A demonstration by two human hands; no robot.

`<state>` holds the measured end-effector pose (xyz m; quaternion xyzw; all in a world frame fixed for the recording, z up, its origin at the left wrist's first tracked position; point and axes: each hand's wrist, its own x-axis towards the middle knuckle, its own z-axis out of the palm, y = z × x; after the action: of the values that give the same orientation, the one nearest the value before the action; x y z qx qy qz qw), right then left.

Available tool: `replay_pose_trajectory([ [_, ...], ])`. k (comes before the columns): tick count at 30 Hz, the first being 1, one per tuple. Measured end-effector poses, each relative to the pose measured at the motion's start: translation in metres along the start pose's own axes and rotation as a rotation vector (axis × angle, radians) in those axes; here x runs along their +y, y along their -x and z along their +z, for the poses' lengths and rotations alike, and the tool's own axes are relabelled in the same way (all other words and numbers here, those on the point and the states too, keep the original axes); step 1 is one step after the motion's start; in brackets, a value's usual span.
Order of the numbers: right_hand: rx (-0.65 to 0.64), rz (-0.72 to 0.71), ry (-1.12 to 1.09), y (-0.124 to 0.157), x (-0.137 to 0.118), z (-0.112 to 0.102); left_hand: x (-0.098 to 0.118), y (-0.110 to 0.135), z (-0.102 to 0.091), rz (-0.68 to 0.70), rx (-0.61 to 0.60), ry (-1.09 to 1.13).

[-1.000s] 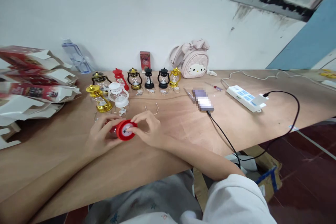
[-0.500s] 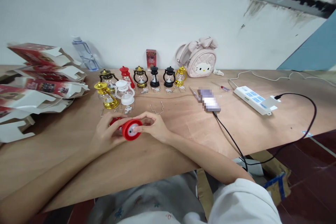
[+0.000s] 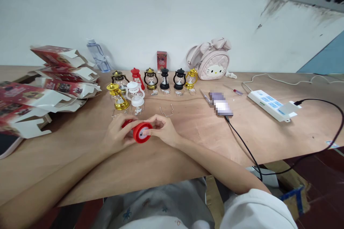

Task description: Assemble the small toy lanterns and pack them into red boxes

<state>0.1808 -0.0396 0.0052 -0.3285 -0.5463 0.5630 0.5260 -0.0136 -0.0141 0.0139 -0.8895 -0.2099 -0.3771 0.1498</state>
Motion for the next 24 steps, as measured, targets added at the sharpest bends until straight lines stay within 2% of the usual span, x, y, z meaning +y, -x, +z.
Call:
replay_pose_trajectory([
  [5, 0.008, -0.061, 0.082, -0.003, -0.005, -0.005, 0.002, -0.002, 0.0, -0.023, 0.016, -0.02],
  [7, 0.088, -0.094, 0.216, -0.007, -0.008, -0.014, 0.003, -0.002, 0.0, -0.064, 0.034, -0.015],
  [9, 0.178, -0.128, 0.46, -0.012, -0.009, -0.026, 0.002, -0.002, -0.002, -0.127, 0.079, 0.003],
  [11, 0.185, -0.173, 0.797, -0.016, -0.009, -0.039, 0.0, -0.001, -0.004, -0.242, 0.128, 0.046],
  [14, 0.054, -0.232, 1.294, -0.019, -0.007, -0.051, -0.004, -0.001, -0.005, -0.512, 0.16, 0.196],
  [16, -0.026, -0.234, 1.527, -0.02, -0.006, -0.051, -0.005, -0.002, -0.003, -0.695, 0.181, 0.36],
  [20, -0.066, -0.215, 1.745, -0.02, -0.007, -0.047, -0.009, -0.003, 0.006, -0.938, 0.275, 0.77],
  [24, -0.1, -0.281, 1.76, -0.022, -0.005, -0.049, -0.011, -0.009, 0.008, -1.123, 0.376, 1.025],
])
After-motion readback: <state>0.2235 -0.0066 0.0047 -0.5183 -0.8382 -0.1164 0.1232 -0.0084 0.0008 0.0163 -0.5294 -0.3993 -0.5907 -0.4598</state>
